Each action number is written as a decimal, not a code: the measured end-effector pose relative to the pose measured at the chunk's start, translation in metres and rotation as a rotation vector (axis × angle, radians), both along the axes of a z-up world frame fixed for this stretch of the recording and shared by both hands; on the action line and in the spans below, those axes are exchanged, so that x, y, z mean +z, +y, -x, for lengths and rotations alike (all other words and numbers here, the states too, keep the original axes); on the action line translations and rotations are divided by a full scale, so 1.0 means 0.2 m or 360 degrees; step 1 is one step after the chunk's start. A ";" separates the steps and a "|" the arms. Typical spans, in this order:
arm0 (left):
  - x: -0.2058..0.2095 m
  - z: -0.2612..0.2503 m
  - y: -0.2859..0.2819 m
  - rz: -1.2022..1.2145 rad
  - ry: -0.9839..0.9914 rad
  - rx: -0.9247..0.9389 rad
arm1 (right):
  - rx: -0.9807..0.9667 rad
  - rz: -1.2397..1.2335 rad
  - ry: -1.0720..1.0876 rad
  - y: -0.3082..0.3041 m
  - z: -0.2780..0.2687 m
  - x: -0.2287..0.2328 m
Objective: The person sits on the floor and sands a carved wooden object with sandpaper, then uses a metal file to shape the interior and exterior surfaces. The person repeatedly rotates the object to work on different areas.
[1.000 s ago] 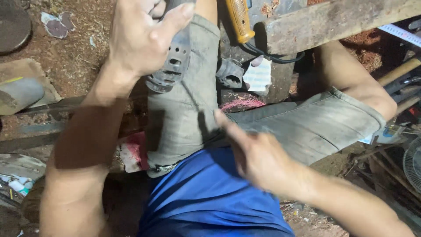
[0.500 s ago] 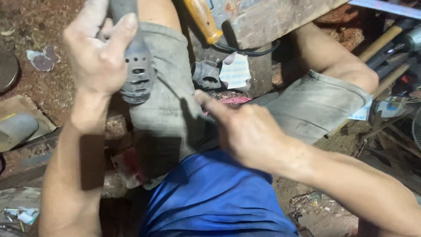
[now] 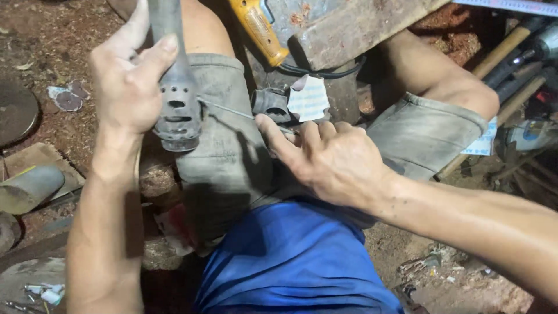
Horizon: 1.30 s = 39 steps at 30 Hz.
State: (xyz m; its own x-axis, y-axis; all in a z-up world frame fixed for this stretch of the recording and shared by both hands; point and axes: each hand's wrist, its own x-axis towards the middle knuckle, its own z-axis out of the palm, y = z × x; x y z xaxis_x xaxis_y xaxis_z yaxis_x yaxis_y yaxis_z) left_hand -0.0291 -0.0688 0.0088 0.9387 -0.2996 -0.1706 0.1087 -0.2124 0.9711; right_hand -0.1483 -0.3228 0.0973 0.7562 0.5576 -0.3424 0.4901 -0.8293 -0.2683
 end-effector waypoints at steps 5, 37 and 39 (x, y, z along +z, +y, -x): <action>-0.06 0.02 0.06 0.0037 -0.0042 0.0066 | -0.0088 -0.0019 0.0097 0.08 0.13 0.00; -0.15 0.17 0.20 0.1501 -0.0393 0.0728 | -0.0795 -0.0719 0.0925 0.16 0.11 -0.05; -0.14 0.18 0.20 0.1476 -0.0415 0.0644 | -0.0778 -0.0833 0.0852 0.16 0.15 -0.05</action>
